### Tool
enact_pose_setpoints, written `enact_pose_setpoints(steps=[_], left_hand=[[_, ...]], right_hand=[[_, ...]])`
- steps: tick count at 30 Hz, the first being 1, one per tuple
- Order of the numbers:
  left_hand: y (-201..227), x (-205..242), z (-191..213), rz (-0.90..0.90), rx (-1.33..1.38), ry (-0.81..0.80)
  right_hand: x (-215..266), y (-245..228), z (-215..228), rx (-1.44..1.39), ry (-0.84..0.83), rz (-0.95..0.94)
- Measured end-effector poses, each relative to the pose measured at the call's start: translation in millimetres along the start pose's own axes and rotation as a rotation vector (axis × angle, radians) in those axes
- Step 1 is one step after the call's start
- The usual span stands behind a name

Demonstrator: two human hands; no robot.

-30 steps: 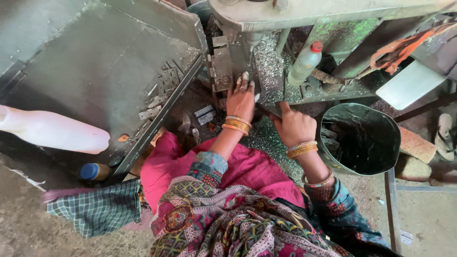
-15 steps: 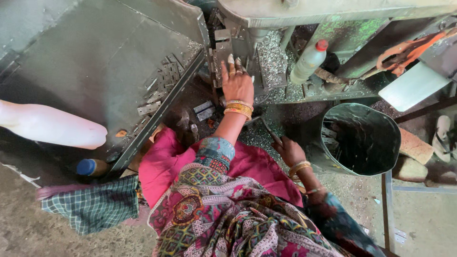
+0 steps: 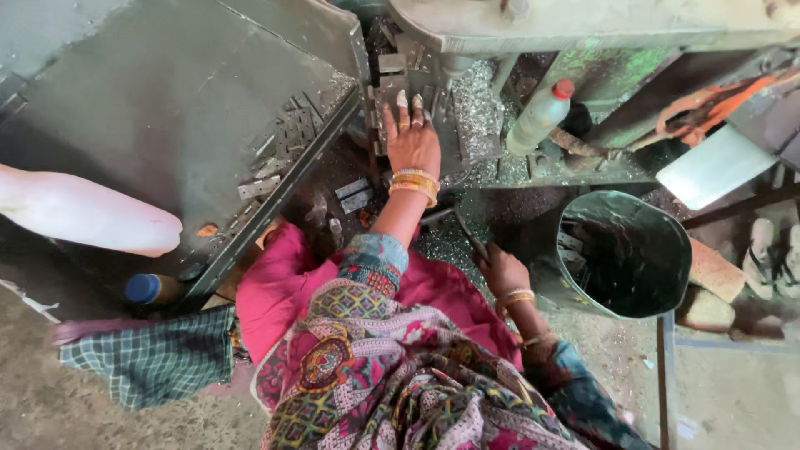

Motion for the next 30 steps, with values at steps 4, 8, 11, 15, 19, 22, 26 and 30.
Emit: enact_pose_setpoints(steps=[4, 8, 11, 15, 19, 22, 26, 30], left_hand=[[-0.9, 1.1, -8.3, 0.011, 0.070, -0.086], [-8.8, 2.6, -15.8, 0.093, 0.098, -0.209], [-1.1, -10.9, -3.1, 0.046, 0.067, -0.113], [-3.8, -23.1, -5.3, 0.051, 0.079, -0.184], [1.3, -13.6, -6.2, 0.049, 0.022, -0.215], [-4.8, 22.1, 3.1, 0.036, 0.145, -0.161], [3.1, 71.0, 30.7, -0.220, 0.136, -0.026], [21.1, 87.9, 46.2, -0.312, 0.328, 0.042]], right_hand=[[-10.9, 10.3, 2.6, 0.029, -0.023, 0.038], [-21.9, 22.6, -1.4, 0.138, -0.053, -0.010], [-6.1, 12.3, -17.2, -0.026, 0.031, 0.022], [0.5, 0.5, -14.9, -0.028, 0.015, 0.020], [5.1, -11.9, 71.8, 0.112, 0.126, 0.004], [26.6, -48.2, 166.0, 0.013, 0.535, 0.097], [33.0, -73.9, 207.3, -0.016, 0.550, 0.067], [35.6, -75.9, 203.7, 0.074, 0.544, 0.045]])
Point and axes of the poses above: each hand's wrist, its own x-axis away from the middle knuckle, its own z-axis out of the back of the hand, y = z × x, the point moved 10 cm from there along -x, towards the middle knuckle, and after that the axes turned 14 degrees about x, right-handed, at the moved point
